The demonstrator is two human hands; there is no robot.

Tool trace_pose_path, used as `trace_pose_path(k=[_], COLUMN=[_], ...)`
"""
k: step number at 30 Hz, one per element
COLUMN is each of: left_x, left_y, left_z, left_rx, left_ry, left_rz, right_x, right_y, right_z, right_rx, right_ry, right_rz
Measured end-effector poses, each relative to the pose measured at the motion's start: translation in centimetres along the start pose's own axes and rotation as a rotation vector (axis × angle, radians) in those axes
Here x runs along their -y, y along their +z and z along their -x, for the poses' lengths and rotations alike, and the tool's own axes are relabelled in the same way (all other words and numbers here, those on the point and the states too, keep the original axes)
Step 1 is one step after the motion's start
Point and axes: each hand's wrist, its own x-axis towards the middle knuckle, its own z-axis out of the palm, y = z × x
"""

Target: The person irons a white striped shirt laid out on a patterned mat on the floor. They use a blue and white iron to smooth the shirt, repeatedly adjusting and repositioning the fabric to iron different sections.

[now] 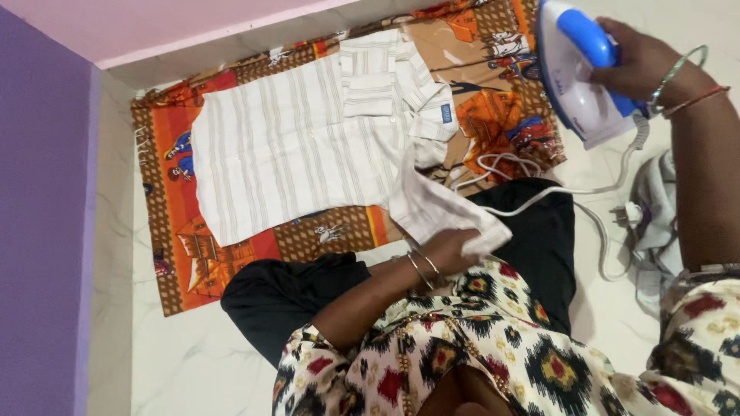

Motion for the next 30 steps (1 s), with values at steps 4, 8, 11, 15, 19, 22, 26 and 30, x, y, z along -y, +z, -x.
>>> trace_pose_path(k=[4, 8, 11, 15, 19, 22, 26, 30], left_x=[0.1, 0.6, 1.2, 2.1, 2.5, 2.7, 2.6, 3.0], left_y=[3.0, 3.3, 2.6, 1.5, 0.1, -0.6, 0.2, 2.1], left_z=[0.8, 1.2, 0.9, 0.9, 0.9, 0.5, -0.3, -1.3], left_rx=[0.281, 0.253, 0.224, 0.416, 0.339, 0.309, 0.458, 0.557], left_ry=[0.123, 0.284, 0.382, 0.156, 0.139, 0.125, -0.001, 0.031], left_rz=[0.035, 0.043, 0.037, 0.009, 0.124, 0.219, 0.284, 0.206], right_x=[0.9, 2.3, 2.8, 2.1, 0.0, -3.6, -10.1, -14.9], right_y=[1.3, 2.6, 4.2, 6.7, 8.1, 7.7, 6.8, 8.8], right_z=[-0.4, -1.4, -2.6, -6.1, -11.1, -14.7, -17.7, -15.8], right_rx=[0.148, 0.282, 0.379, 0.377, 0.361, 0.163, -0.083, -0.507], right_ry=[0.05, 0.02, 0.118, -0.026, 0.011, -0.024, 0.088, 0.045], right_rz=[0.055, 0.006, 0.045, 0.298, 0.472, 0.579, 0.518, 0.102])
